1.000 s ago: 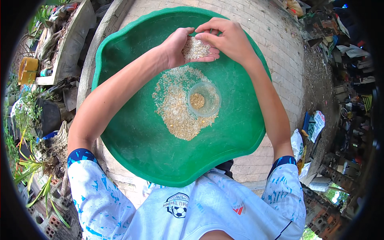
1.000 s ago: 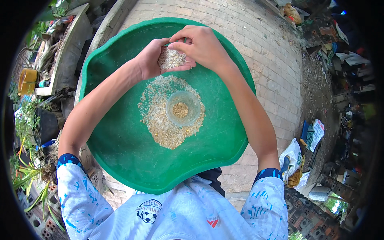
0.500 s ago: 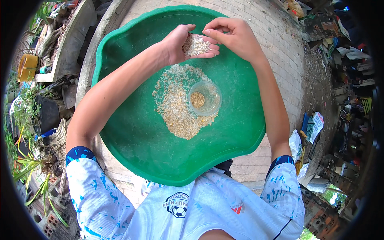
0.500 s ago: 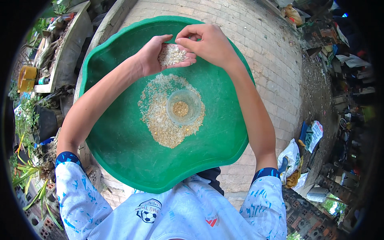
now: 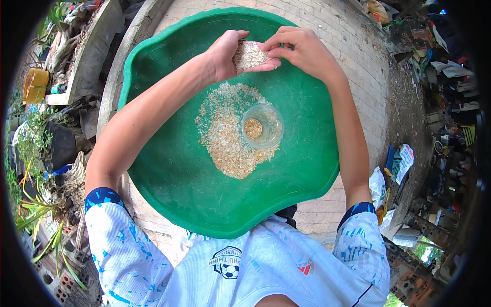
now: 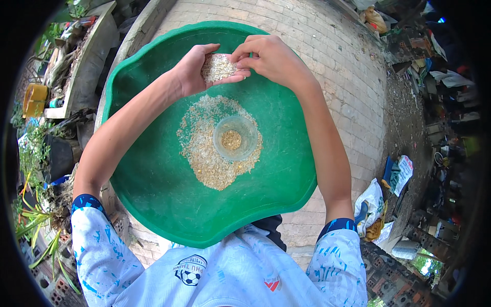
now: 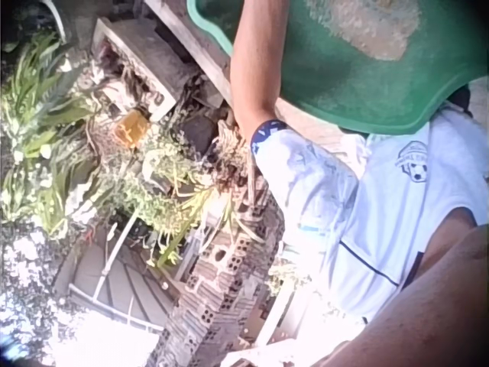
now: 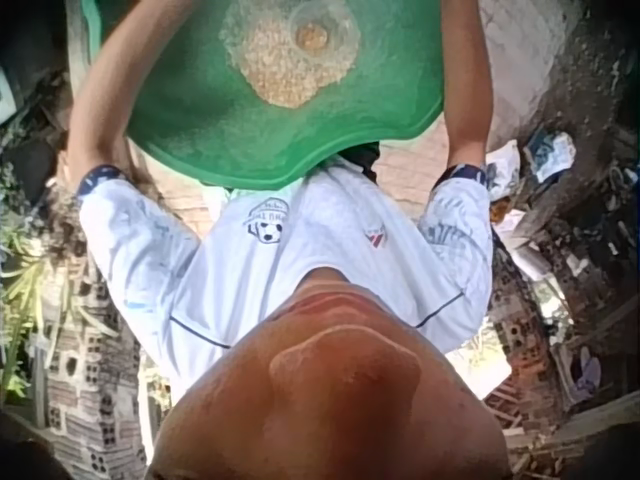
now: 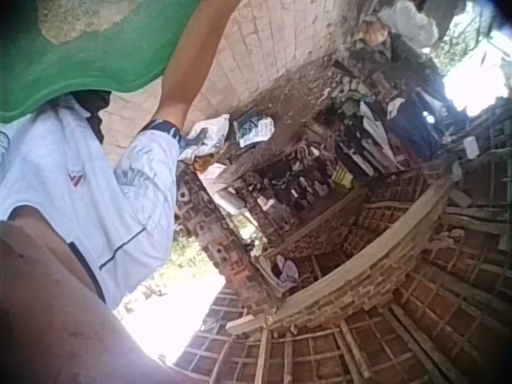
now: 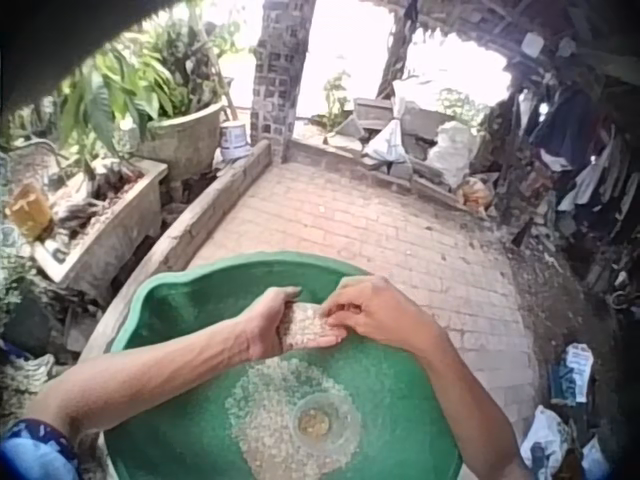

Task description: Manually sorting rice grains in a large green basin to remove impurities and lower-quality grains.

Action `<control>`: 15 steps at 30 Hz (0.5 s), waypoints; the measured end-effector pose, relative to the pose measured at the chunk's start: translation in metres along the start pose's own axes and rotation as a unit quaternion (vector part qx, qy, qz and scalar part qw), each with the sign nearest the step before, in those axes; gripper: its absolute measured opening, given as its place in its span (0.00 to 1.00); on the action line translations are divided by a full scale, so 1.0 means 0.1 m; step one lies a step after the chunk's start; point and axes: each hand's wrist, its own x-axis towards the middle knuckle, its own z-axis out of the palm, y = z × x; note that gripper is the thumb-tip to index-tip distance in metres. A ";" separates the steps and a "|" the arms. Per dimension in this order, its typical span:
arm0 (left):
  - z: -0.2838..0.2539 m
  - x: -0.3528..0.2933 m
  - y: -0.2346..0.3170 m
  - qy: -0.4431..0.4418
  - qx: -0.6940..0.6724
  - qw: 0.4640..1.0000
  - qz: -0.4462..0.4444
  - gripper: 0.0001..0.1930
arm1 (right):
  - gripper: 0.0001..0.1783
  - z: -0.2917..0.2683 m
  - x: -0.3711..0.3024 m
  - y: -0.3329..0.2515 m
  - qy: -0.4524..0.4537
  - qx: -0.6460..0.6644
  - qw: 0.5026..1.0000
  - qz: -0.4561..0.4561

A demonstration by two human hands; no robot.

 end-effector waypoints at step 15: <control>0.05 -0.03 -0.08 0.005 0.003 1.000 -0.016 0.28 | 0.08 -0.04 -0.04 0.01 -0.038 0.082 0.996 -0.014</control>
